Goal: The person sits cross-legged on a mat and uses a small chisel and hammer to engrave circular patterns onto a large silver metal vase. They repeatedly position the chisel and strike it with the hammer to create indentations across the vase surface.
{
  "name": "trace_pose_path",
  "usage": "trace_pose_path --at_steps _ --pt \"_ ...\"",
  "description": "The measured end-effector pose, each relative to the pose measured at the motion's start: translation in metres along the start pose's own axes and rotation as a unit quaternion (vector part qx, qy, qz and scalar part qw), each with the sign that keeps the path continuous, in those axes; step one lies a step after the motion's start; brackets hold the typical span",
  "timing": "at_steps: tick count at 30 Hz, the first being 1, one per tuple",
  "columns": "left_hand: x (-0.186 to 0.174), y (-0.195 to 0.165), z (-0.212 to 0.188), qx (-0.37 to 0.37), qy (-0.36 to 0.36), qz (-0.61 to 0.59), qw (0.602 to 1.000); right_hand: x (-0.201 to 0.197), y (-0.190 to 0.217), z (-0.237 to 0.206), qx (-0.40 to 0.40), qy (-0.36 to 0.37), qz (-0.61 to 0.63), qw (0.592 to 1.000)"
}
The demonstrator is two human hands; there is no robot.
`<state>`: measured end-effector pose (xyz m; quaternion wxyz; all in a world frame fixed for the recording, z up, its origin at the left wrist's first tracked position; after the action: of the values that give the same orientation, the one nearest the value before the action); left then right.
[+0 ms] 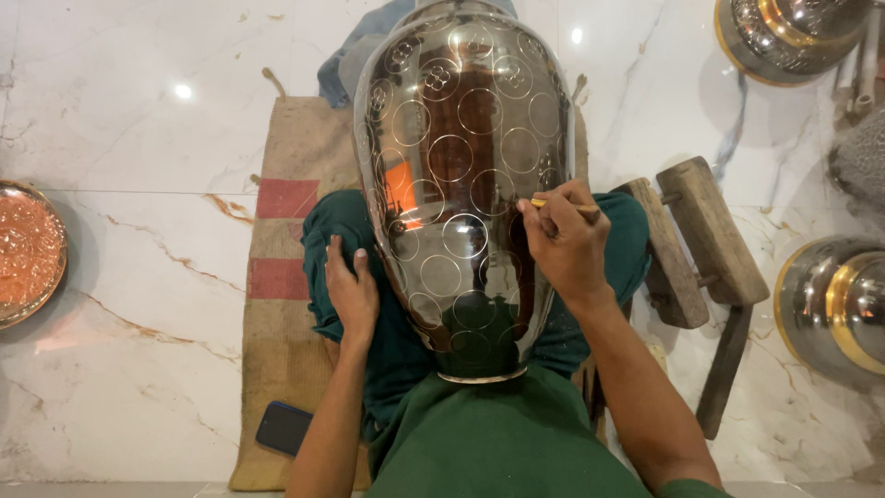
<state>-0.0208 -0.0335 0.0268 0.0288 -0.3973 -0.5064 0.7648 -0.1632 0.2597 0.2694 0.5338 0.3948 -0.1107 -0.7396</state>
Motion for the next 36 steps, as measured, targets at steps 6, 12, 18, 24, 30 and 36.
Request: trace_pose_path --at_steps 6,12,18,24,30,36 --pt "-0.002 -0.003 -0.001 0.012 -0.006 0.008 1.000 0.003 0.004 -0.004 -0.009 0.032 0.012 0.999" --pt "-0.002 -0.003 -0.001 0.010 -0.002 0.011 1.000 0.002 0.001 -0.008 -0.005 0.027 -0.002 1.000" --pt "0.001 0.000 0.000 0.000 0.005 0.012 1.000 0.001 -0.001 -0.012 -0.006 0.031 0.011 0.999" --pt "-0.002 -0.004 0.000 0.015 -0.009 0.018 1.000 0.001 -0.001 -0.019 -0.001 0.050 0.027 0.998" --pt "-0.002 -0.001 0.001 0.008 -0.007 0.020 1.000 -0.001 0.001 -0.022 -0.024 0.051 0.022 0.998" --pt "-0.002 0.000 0.001 0.008 -0.005 0.016 1.000 0.001 -0.008 -0.026 -0.012 0.080 0.002 0.997"
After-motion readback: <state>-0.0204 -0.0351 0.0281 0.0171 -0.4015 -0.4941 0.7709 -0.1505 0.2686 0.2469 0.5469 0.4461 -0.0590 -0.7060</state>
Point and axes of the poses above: each hand's wrist, its own z-axis towards the middle knuckle, its own x-axis out of the palm, y = z × x, the point moved 10 cm from there along z, towards the middle knuckle, and after that the axes turned 5 degrees about -y, right-handed, at the moved point
